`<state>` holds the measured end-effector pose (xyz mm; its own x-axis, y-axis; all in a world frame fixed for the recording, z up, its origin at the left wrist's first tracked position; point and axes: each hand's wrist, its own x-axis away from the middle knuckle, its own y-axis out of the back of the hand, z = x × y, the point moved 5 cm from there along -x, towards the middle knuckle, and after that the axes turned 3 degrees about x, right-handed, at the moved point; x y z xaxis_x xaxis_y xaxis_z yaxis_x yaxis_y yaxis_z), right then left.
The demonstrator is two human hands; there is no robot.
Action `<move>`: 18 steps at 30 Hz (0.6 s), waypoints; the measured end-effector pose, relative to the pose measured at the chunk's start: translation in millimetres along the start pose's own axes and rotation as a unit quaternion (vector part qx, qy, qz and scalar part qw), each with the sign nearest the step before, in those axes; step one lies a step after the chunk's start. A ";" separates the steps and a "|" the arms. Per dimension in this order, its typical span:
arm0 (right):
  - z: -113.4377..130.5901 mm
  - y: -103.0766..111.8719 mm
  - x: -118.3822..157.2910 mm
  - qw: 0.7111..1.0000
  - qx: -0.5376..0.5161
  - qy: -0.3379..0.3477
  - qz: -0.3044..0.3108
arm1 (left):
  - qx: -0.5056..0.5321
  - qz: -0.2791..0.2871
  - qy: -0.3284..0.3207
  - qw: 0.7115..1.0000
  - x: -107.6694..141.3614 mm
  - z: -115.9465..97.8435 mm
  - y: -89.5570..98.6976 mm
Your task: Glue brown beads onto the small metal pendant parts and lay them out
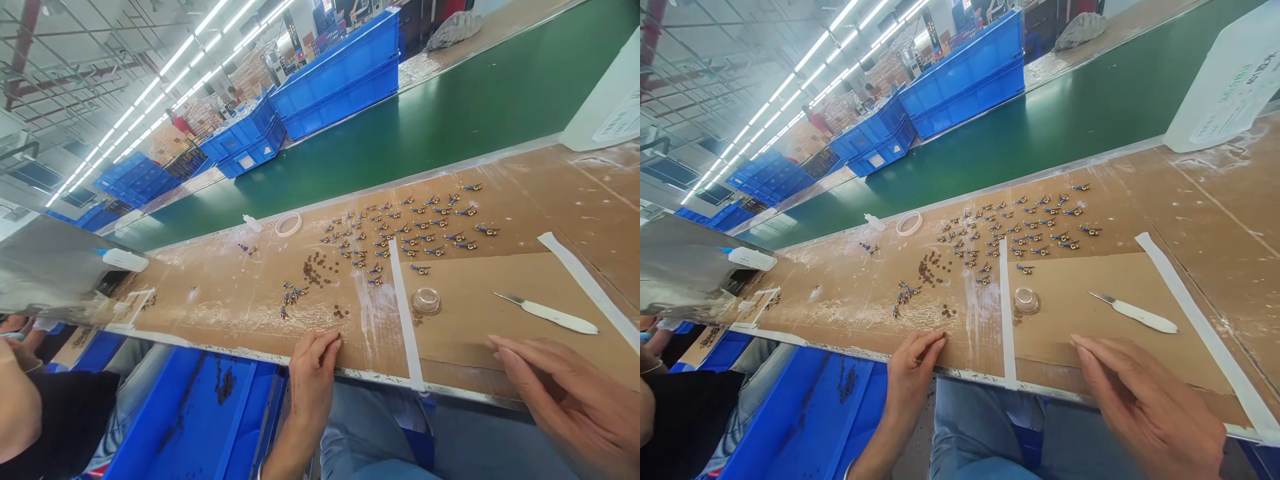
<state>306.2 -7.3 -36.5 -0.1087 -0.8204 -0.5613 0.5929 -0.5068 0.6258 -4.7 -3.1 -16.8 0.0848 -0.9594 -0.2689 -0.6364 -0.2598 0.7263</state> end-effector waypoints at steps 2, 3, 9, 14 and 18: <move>5.1 2.9 -2.8 0.999 -0.003 0.031 -0.009 | 0.006 0.002 0.004 1.000 3.1 0.7 3.3; 7.0 4.1 -4.1 0.999 -0.004 0.041 -0.011 | 0.003 0.005 0.001 1.000 4.1 0.8 4.9; 7.2 3.4 -6.0 0.998 -0.037 0.052 -0.006 | -0.023 0.027 -0.005 0.999 5.1 -0.2 5.8; 5.0 0.5 -3.3 0.998 -0.043 0.038 0.000 | -0.036 0.048 -0.013 0.998 4.2 -2.8 3.2; 1.3 -1.8 -0.7 0.998 -0.054 0.017 0.012 | -0.037 0.055 -0.033 0.997 5.4 -1.6 4.9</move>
<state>304.1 -6.1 -36.6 -0.0668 -0.8212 -0.5668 0.6777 -0.4543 0.5783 -6.2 -9.8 -13.8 -0.0350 -0.9738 -0.2245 -0.5800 -0.1632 0.7981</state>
